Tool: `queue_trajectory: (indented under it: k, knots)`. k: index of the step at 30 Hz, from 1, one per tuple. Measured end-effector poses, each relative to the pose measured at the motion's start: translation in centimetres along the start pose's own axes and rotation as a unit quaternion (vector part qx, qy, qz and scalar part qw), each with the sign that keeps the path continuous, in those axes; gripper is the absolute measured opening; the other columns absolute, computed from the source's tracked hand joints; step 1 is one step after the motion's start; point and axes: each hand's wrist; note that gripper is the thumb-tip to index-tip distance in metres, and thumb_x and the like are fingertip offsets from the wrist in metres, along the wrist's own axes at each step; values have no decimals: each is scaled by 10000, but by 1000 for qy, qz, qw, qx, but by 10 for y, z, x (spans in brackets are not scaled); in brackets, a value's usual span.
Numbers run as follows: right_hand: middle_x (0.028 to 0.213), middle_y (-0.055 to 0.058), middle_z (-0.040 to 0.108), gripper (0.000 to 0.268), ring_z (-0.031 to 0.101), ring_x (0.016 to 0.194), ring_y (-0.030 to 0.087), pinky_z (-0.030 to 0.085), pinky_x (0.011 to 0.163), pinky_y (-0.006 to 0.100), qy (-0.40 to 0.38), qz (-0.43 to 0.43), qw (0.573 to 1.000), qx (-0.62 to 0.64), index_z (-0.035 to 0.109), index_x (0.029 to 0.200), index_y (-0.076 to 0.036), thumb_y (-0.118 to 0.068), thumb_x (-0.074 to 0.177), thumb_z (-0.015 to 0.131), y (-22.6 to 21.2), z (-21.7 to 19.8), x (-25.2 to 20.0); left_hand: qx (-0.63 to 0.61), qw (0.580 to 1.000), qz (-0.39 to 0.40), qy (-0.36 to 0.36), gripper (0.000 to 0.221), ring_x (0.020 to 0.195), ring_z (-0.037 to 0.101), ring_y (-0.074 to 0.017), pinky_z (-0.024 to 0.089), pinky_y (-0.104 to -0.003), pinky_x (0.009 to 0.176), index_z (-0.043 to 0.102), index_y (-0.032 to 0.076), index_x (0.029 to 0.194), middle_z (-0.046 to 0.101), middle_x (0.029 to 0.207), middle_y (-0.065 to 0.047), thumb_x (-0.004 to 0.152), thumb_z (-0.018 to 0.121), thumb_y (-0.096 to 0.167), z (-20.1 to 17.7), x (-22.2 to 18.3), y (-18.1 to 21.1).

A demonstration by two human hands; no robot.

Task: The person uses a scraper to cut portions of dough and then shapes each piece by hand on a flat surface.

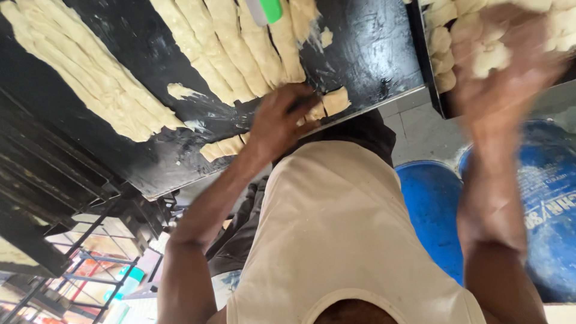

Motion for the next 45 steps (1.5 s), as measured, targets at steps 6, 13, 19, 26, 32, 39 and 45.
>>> queue_trajectory:
  k: [6, 13, 19, 26, 32, 39, 45]
  knots:
    - [1202, 176, 608, 266, 591, 1147, 374, 535, 958, 464, -86, -130, 984, 80, 686, 1074, -37, -106, 899, 873, -65, 95, -124, -24, 999, 33, 4, 590, 1306, 520, -333, 462, -479, 1099, 598, 153, 1391, 551, 1428, -104, 865, 829, 288, 39, -33, -6]
    - [1140, 133, 638, 303, 648, 1036, 284, 563, 914, 411, -101, 45, 982, 150, 696, 1242, -46, -102, 977, 834, -114, 83, -59, -243, 969, -10, 35, 771, 1254, 630, -330, 538, -416, 1067, 445, 57, 1546, 618, 1407, -159, 891, 823, 207, 50, -20, -25]
    - [1156, 67, 683, 214, 588, 1085, 290, 521, 952, 436, -36, -212, 976, 43, 751, 1129, -47, -107, 995, 907, -226, 56, -55, -615, 778, -130, 24, 340, 1039, 794, -208, 682, -355, 943, 690, 6, 1375, 776, 1248, -137, 1051, 701, 107, 22, -56, -65]
    - [1173, 59, 578, 255, 575, 1099, 221, 530, 947, 395, -1, -149, 960, 239, 678, 1102, -71, 4, 902, 818, -265, 72, -78, -650, 760, -18, -5, 299, 1177, 682, -138, 603, -315, 1044, 669, 43, 1391, 711, 1335, -66, 1097, 613, 17, -13, -94, -69]
    - [1050, 42, 674, 206, 619, 1007, 158, 542, 890, 296, -115, 138, 837, 517, 721, 1083, -65, 49, 915, 754, -233, 53, -62, -580, 815, -13, -8, 265, 1116, 716, -146, 605, -332, 941, 638, 56, 1297, 713, 1232, -64, 1055, 743, 78, -19, -70, -43]
    - [1056, 153, 637, 312, 600, 986, 346, 523, 852, 468, 11, -172, 984, 35, 755, 1108, 4, -32, 808, 832, -190, 19, -74, -571, 805, -141, -77, 335, 977, 785, -168, 668, -322, 882, 643, 48, 1379, 783, 1127, -83, 1050, 655, 112, 12, -6, -27]
    - [1179, 140, 634, 146, 614, 1152, 349, 549, 968, 484, 74, -74, 988, 116, 757, 1076, -24, -21, 944, 819, -147, -3, -67, -504, 840, -134, -149, 256, 1051, 725, -179, 639, -304, 900, 724, 59, 1324, 728, 1230, -114, 1084, 643, 96, 32, 49, 10]
Point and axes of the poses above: each hand's wrist, its own x-axis towards the middle knuckle, its own z-axis out of the palm, y = z × x
